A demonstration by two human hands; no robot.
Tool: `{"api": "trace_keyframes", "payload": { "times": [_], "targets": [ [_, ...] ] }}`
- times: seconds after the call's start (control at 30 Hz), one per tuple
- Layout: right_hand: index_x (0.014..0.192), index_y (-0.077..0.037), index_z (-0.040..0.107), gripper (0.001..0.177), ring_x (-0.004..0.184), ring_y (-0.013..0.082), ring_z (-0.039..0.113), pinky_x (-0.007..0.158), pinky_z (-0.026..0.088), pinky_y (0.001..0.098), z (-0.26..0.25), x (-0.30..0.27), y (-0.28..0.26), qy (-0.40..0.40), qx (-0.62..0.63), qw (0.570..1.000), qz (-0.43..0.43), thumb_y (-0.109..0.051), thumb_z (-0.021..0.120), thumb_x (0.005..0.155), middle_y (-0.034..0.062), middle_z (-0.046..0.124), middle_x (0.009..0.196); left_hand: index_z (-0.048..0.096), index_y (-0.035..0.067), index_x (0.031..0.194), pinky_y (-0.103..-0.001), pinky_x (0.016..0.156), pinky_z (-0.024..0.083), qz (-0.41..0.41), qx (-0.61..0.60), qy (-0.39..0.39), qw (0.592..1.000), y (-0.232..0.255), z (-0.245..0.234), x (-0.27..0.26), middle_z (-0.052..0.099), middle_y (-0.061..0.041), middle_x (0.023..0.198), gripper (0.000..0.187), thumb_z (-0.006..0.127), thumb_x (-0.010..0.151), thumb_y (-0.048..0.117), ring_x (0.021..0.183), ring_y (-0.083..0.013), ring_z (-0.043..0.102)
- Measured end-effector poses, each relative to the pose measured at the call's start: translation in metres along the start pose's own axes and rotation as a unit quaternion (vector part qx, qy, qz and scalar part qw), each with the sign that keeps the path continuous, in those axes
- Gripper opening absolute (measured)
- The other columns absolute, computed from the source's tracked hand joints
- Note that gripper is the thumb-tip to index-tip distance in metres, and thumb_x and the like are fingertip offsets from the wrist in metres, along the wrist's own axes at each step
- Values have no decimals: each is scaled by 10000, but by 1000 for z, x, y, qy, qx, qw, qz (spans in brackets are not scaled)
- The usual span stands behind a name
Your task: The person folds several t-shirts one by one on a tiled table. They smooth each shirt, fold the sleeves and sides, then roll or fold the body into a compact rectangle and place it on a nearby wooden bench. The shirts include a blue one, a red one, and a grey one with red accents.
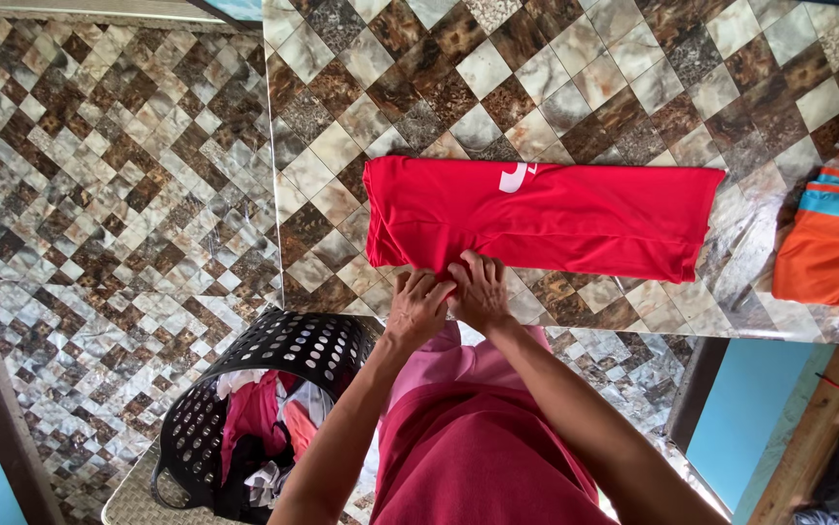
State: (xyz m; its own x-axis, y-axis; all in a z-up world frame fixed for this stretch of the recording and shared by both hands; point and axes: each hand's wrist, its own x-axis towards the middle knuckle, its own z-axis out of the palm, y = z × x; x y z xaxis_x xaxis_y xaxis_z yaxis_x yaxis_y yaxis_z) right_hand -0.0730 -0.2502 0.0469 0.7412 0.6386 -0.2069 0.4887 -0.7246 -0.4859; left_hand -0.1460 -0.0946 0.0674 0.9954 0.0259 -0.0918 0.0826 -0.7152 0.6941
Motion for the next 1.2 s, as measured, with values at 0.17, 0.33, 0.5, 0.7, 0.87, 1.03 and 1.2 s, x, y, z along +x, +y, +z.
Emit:
{"api": "trace_keyframes", "payload": {
  "times": [0.17,0.33,0.5,0.7,0.87,1.03,1.2],
  "targets": [
    [1010,-151,654,271,1090,251,543,1019,408,481,15,-1,21,-75,-56,993,67,-92,738,759,58,589,1108,726,148,1196,-443,993,457,10,-27,-95,995,-19,-9,9,676,-77,901,366,692,839,75,892,-234,633],
    [986,-110,678,128,881,215,622,898,461,435,3,11,60,1,42,999,3,-92,755,884,49,676,921,716,114,1222,-344,728,576,-99,-140,-100,980,-51,-8,31,638,-100,958,288,647,946,72,785,-186,639],
    [1061,-151,720,156,773,136,682,733,568,367,-15,61,98,-129,199,955,176,-112,670,918,11,750,934,710,110,1229,-252,709,602,-122,-230,36,965,-85,0,70,678,-95,1114,230,614,1021,97,806,-121,686],
    [1080,-93,725,180,763,104,694,704,592,283,-5,121,117,-69,263,934,232,-230,725,964,37,764,911,686,115,1284,-329,651,560,-318,-170,67,930,-96,5,112,657,-128,1131,297,699,991,163,709,-171,646],
    [1096,-35,691,314,751,172,691,668,588,320,-4,117,105,-20,213,949,234,-315,773,978,72,732,879,642,117,1343,-365,702,556,-324,-137,75,933,-91,11,112,616,-147,1191,452,765,910,158,766,-215,642],
    [1139,-67,691,306,801,211,737,722,624,370,0,107,92,-10,147,971,191,-243,758,898,78,739,940,683,162,1282,-331,827,633,-340,-157,130,918,-97,24,107,607,-120,1268,318,708,965,150,975,-207,697],
    [1128,-41,696,292,984,297,690,835,545,490,0,89,97,76,89,974,195,-217,785,912,116,742,1062,669,160,1302,-416,951,572,-354,-81,142,921,-92,31,100,600,-115,1315,311,656,998,94,1120,-245,647]
  ]
}}
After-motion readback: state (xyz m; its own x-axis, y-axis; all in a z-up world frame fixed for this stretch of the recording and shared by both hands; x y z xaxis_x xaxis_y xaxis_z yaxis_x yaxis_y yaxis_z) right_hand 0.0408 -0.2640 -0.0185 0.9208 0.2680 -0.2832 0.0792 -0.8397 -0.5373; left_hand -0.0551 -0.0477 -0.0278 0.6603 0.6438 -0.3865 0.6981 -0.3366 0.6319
